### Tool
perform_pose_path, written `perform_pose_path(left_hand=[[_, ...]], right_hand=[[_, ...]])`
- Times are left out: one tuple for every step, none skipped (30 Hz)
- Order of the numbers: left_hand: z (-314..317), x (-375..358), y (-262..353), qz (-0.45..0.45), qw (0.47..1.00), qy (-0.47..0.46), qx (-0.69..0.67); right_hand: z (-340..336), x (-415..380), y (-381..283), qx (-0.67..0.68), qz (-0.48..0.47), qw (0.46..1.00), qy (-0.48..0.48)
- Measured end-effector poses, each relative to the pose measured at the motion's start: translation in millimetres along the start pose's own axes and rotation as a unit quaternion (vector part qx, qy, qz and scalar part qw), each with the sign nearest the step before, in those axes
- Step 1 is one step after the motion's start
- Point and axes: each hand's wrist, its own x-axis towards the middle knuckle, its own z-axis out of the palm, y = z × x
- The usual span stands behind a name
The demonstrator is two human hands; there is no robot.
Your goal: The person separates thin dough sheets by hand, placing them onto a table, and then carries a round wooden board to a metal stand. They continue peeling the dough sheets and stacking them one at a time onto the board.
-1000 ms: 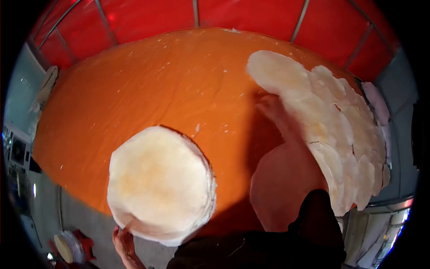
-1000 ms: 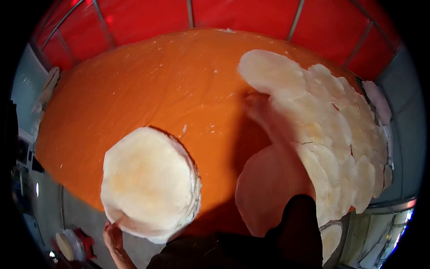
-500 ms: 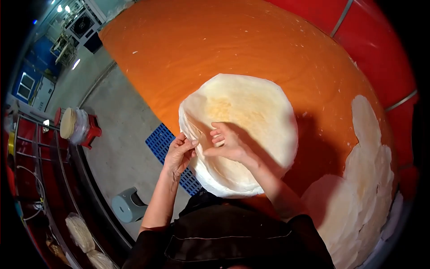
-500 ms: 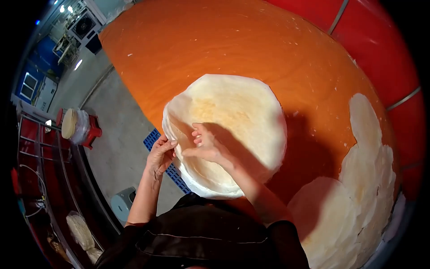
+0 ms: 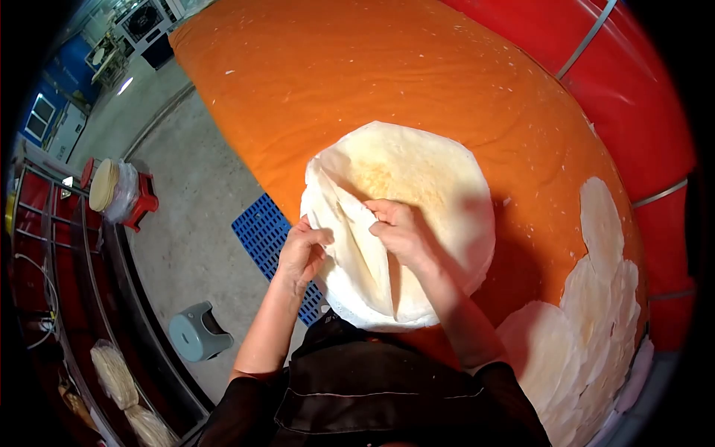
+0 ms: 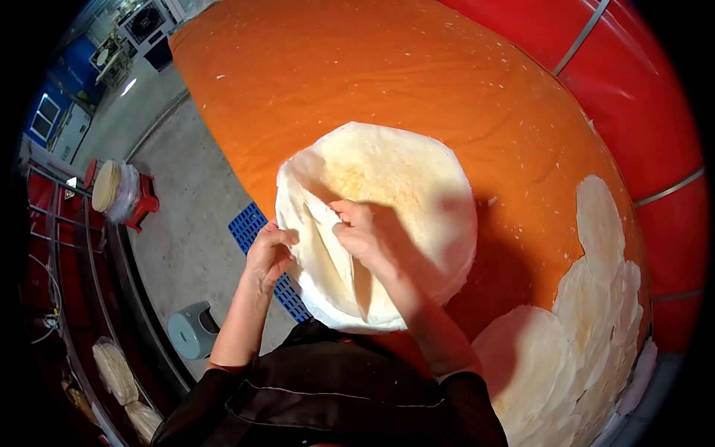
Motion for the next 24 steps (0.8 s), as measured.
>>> perform_pose_path(left_hand=[[6, -1, 0, 0.004, 0.999, 0.044, 0.01], [13, -2, 0, 0.006, 0.996, 0.087, 0.021], [17, -3, 0, 0.008, 0.991, 0.128, 0.035], [10, 0, -4, 0.042, 0.984, 0.136, 0.106], [4, -1, -6, 0.04, 0.984, 0.138, 0.104], [0, -3, -7, 0.037, 0.984, 0.141, 0.103], [-5, -4, -8, 0.032, 0.984, 0.141, 0.103], [-25, -1, -11, -0.002, 0.991, 0.113, 0.066], [-33, -3, -13, -0.01, 0.991, 0.114, 0.064], [-31, -4, -14, -0.018, 0.991, 0.12, 0.061], [-36, -5, -17, -0.039, 0.992, 0.106, 0.049], [-34, -4, -17, -0.036, 0.994, 0.089, 0.046], [-40, -1, -19, -0.037, 0.996, 0.076, 0.037], [-37, -1, -21, -0.042, 0.994, 0.087, 0.04], [-33, -3, -20, -0.037, 0.993, 0.107, 0.044], [-29, -3, -21, -0.046, 0.992, 0.109, 0.044], [-29, -3, -21, -0.049, 0.991, 0.116, 0.045], [-36, -1, -22, -0.046, 0.992, 0.112, 0.038], [-35, -2, -22, -0.047, 0.994, 0.098, 0.029], [-40, -3, -15, -0.05, 0.995, 0.085, 0.018], [-36, -5, -11, -0.052, 0.996, 0.072, 0.01], [-23, -9, -8, -0.046, 0.999, 0.014, 0.003], [-16, -11, -2, -0.033, 0.999, -0.012, 0.004], [-11, -13, 4, -0.019, 0.999, -0.038, 0.004]], right_hand=[[6, 3, 13, -0.104, -0.026, 0.993, 0.039], [28, -13, -30, -0.319, -0.026, 0.942, 0.099], [34, -14, -29, -0.462, -0.112, 0.877, 0.068], [44, -12, -17, -0.484, -0.084, 0.867, 0.077], [50, -9, -9, -0.506, -0.056, 0.856, 0.085], [34, -9, -9, -0.456, -0.047, 0.886, 0.064], [20, -9, -22, -0.404, -0.036, 0.913, 0.045], [0, 0, -7, -0.171, 0.018, 0.984, 0.037], [-28, 8, 4, 0.069, 0.062, 0.995, 0.043], [-65, 4, -9, 0.093, 0.038, 0.992, 0.071], [-106, -9, -26, 0.115, 0.011, 0.988, 0.103], [-147, -29, -48, 0.136, -0.018, 0.981, 0.134], [-182, -54, -70, 0.157, -0.047, 0.973, 0.159], [-219, -87, -91, 0.079, -0.026, 0.968, 0.236], [-254, -126, -110, 0.005, 0.0, 0.954, 0.301], [-292, -157, -108, 0.053, -0.108, 0.947, 0.299], [-297, -192, -124, -0.026, -0.136, 0.903, 0.407], [-322, -224, -132, -0.089, -0.063, 0.851, 0.514], [-346, -255, -129, -0.081, -0.061, 0.825, 0.556], [-361, -278, -119, -0.075, -0.058, 0.798, 0.595], [-382, -307, -104, -0.152, -0.044, 0.778, 0.608], [-392, -327, -90, -0.228, -0.029, 0.752, 0.617], [-379, -328, -85, -0.265, -0.013, 0.731, 0.629], [-363, -324, -77, -0.302, 0.003, 0.708, 0.638]])
